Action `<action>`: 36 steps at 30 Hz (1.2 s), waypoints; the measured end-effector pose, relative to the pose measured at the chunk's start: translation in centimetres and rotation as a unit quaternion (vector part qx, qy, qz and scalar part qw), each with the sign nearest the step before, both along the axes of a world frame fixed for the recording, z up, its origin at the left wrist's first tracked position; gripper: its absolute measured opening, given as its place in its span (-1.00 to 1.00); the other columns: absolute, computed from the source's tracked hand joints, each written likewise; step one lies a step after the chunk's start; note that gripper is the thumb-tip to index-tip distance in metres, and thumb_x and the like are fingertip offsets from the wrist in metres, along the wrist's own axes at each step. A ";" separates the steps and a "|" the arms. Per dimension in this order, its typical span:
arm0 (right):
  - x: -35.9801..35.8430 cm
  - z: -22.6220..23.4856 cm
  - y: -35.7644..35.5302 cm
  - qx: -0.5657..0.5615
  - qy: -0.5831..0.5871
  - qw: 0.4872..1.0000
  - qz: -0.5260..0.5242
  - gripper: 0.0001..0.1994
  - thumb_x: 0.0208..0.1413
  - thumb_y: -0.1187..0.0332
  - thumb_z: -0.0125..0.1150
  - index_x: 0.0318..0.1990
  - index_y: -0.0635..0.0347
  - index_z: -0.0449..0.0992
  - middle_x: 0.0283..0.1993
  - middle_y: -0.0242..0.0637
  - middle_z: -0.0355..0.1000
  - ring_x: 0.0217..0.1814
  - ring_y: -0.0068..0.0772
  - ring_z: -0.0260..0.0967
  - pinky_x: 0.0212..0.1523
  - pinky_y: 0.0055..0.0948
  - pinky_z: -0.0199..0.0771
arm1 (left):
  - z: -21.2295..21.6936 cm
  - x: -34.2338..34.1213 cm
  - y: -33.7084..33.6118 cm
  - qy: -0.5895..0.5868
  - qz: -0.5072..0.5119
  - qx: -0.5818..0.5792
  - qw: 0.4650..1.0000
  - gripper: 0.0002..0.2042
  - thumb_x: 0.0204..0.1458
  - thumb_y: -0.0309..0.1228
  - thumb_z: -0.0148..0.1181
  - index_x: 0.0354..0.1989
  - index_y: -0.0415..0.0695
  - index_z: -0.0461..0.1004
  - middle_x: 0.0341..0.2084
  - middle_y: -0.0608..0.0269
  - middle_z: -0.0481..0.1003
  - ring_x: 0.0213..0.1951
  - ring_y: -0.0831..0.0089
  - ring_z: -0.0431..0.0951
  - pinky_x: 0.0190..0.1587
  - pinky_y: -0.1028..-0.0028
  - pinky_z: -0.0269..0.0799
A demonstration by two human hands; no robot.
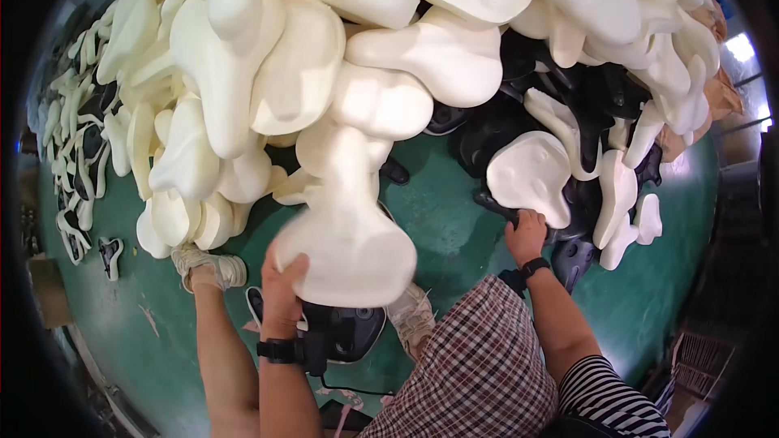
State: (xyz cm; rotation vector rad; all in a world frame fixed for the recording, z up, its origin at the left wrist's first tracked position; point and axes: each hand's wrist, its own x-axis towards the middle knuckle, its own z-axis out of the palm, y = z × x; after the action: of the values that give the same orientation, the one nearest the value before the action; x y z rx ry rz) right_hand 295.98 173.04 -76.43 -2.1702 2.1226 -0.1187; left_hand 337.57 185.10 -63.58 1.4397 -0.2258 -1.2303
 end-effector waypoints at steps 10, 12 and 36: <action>-14.8 -9.3 2.9 -0.049 -0.484 0.747 -0.453 -0.43 -0.11 0.34 0.38 0.00 0.24 0.17 -0.38 -0.23 0.31 -0.47 -0.40 0.29 -0.49 -0.35 0.39 | -1.2 9.0 6.0 0.167 0.202 -0.046 0.964 -0.54 0.04 -0.35 0.10 0.12 -0.29 0.31 0.00 0.04 0.45 0.01 0.18 0.47 0.08 0.21 0.39; -13.8 -9.3 2.5 -0.048 -0.582 0.638 -0.502 -0.66 -0.06 0.32 0.31 -0.17 0.16 0.32 -0.44 -0.28 0.34 -0.66 -0.40 0.24 -0.68 -0.32 0.28 | -1.2 9.3 6.0 0.188 0.187 -0.053 0.963 -0.51 0.03 -0.32 0.10 0.14 -0.29 0.29 0.01 0.04 0.44 0.03 0.17 0.46 0.10 0.21 0.38; 5.2 -2.5 13.4 0.308 -0.236 0.919 -0.064 -0.44 0.09 0.07 0.18 0.10 0.33 0.30 -0.16 0.04 0.46 -0.05 -0.05 0.42 -0.08 -0.15 0.37 | -1.9 5.7 5.6 -0.022 -0.126 0.081 0.988 -0.62 -0.12 -0.57 0.19 -0.05 -0.21 0.40 -0.25 0.31 0.48 -0.18 0.54 0.45 -0.05 0.55 0.34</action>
State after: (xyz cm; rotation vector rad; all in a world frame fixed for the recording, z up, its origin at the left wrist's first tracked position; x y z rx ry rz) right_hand 301.21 186.44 -78.97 -1.4629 1.7143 0.0193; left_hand 343.31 190.74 -65.44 1.6171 -0.3544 -1.4496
